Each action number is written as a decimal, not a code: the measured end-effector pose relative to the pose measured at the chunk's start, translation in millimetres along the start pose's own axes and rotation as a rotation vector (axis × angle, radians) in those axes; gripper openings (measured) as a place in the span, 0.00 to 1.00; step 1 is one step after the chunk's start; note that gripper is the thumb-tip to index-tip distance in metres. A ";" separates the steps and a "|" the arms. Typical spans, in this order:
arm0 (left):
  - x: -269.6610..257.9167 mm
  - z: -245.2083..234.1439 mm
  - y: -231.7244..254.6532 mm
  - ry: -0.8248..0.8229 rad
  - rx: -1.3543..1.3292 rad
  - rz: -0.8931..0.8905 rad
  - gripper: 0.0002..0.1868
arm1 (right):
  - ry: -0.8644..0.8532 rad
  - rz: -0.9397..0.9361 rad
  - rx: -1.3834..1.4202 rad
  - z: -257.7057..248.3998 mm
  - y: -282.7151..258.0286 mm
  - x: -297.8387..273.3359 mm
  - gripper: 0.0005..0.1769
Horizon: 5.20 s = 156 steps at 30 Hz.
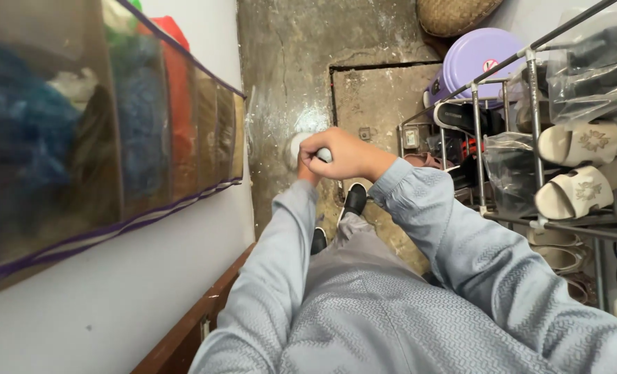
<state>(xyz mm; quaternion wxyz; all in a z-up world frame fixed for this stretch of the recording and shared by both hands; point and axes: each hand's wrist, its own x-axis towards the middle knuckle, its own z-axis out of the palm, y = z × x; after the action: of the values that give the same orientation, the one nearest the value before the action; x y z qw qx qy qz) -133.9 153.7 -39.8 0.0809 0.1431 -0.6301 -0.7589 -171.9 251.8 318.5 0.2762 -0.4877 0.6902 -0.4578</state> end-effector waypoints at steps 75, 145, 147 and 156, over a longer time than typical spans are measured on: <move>-513.7 263.4 -13.8 -0.892 0.275 -0.041 0.20 | 0.869 0.387 -0.056 266.3 -141.4 -556.6 0.04; -677.4 14.6 88.7 -0.740 0.957 0.013 0.17 | 0.778 0.253 0.661 496.6 -182.6 -529.3 0.06; -693.6 24.7 86.9 -0.753 0.985 -0.017 0.19 | 0.809 0.248 0.647 505.9 -186.8 -548.3 0.05; -827.6 151.7 -0.4 -0.872 0.920 0.131 0.16 | 1.023 0.315 0.425 556.3 -232.7 -750.1 0.04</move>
<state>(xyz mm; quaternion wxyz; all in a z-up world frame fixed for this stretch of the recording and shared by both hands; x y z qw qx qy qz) 600.6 546.2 80.2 -0.2064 -0.1977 -0.8741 -0.3927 665.3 720.2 241.0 0.0642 -0.0292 0.6931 -0.7174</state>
